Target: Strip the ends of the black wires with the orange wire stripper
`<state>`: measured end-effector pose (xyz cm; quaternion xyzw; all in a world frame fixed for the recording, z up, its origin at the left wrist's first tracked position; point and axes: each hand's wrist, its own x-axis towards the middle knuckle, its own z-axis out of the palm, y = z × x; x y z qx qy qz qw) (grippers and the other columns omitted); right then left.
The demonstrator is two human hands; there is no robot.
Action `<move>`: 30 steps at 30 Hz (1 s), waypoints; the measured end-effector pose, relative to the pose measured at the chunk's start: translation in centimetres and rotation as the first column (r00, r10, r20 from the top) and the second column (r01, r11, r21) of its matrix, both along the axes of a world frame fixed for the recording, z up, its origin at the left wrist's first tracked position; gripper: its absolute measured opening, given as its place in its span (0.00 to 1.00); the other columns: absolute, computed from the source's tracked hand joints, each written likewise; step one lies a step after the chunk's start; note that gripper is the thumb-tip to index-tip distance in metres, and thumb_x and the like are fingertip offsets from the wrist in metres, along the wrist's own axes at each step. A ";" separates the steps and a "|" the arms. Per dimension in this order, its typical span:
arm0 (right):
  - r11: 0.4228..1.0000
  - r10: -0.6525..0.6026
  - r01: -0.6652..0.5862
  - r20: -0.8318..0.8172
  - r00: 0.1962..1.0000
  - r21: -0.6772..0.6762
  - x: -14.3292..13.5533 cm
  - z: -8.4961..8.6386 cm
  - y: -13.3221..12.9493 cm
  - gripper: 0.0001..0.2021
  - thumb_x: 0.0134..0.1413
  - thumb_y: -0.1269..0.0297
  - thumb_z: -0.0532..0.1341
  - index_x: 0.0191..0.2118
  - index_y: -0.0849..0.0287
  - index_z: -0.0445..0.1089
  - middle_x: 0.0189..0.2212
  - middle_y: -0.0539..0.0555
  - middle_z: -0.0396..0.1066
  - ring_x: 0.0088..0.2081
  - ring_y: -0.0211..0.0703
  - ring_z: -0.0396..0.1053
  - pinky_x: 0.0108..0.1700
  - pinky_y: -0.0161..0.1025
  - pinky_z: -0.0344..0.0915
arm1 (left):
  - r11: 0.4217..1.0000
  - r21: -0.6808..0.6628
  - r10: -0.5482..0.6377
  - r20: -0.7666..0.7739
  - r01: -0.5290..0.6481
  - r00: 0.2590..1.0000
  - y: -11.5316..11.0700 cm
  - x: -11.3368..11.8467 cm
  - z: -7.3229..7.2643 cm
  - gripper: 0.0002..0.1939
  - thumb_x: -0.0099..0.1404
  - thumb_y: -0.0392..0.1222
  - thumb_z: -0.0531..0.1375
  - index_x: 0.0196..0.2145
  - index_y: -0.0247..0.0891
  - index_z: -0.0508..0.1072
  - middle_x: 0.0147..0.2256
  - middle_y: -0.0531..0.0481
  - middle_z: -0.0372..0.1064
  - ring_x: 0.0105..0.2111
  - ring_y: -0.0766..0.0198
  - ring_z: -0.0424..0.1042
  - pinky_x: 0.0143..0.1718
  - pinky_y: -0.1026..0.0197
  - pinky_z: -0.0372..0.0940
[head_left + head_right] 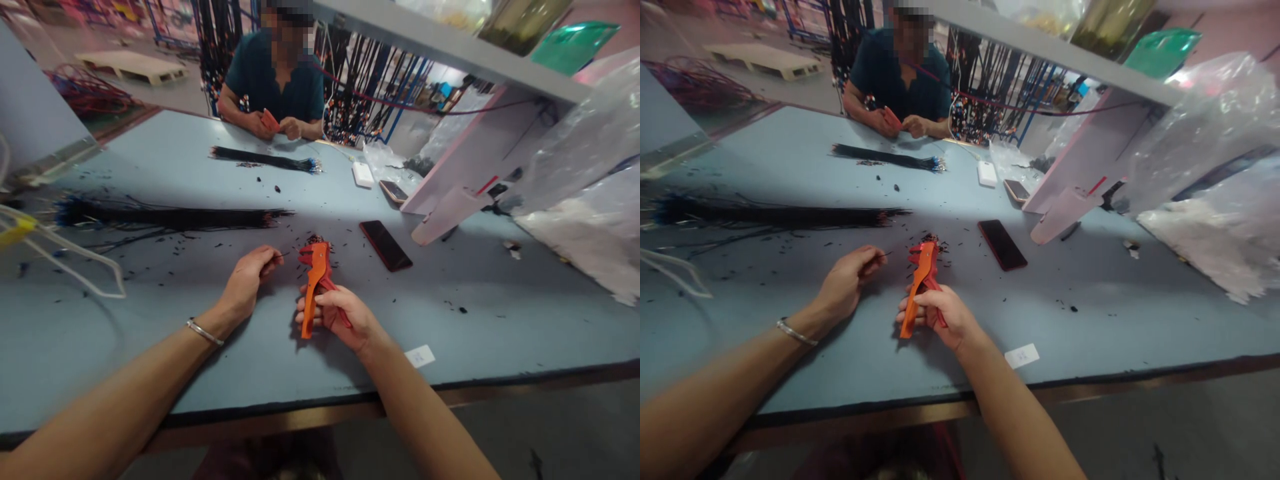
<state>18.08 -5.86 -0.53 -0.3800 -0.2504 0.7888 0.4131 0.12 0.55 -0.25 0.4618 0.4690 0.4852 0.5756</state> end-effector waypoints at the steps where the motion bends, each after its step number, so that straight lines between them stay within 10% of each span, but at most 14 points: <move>1: 1.000 0.000 0.000 0.000 1.000 -0.002 0.0 0.0 0.0 0.13 0.43 0.71 0.60 0.39 0.64 0.69 0.29 0.56 0.78 0.28 0.45 0.77 0.34 0.40 0.72 | 1.000 0.008 -0.004 -0.007 0.004 1.000 0.0 0.0 0.1 0.11 0.61 0.45 0.57 0.25 0.36 0.70 0.22 0.55 0.55 0.22 0.68 0.52 0.22 0.66 0.48; 14: 1.000 0.014 -0.014 -0.008 1.000 0.000 0.1 -0.2 0.0 0.13 0.44 0.71 0.60 0.40 0.64 0.69 0.31 0.57 0.78 0.30 0.46 0.78 0.35 0.41 0.72 | 0.995 0.103 -0.026 0.093 0.016 0.995 0.0 0.0 0.1 0.11 0.56 0.47 0.66 0.29 0.36 0.73 0.21 0.56 0.65 0.24 0.69 0.61 0.28 0.67 0.57; 30: 0.977 0.101 -0.102 0.015 0.995 0.186 0.2 0.9 -0.8 0.18 0.44 0.71 0.63 0.45 0.64 0.67 0.32 0.55 0.75 0.31 0.45 0.76 0.32 0.40 0.72 | 0.938 0.347 0.123 -0.330 -0.001 0.936 -0.4 -0.4 0.0 0.11 0.63 0.47 0.59 0.31 0.37 0.75 0.28 0.52 0.70 0.30 0.64 0.65 0.33 0.65 0.59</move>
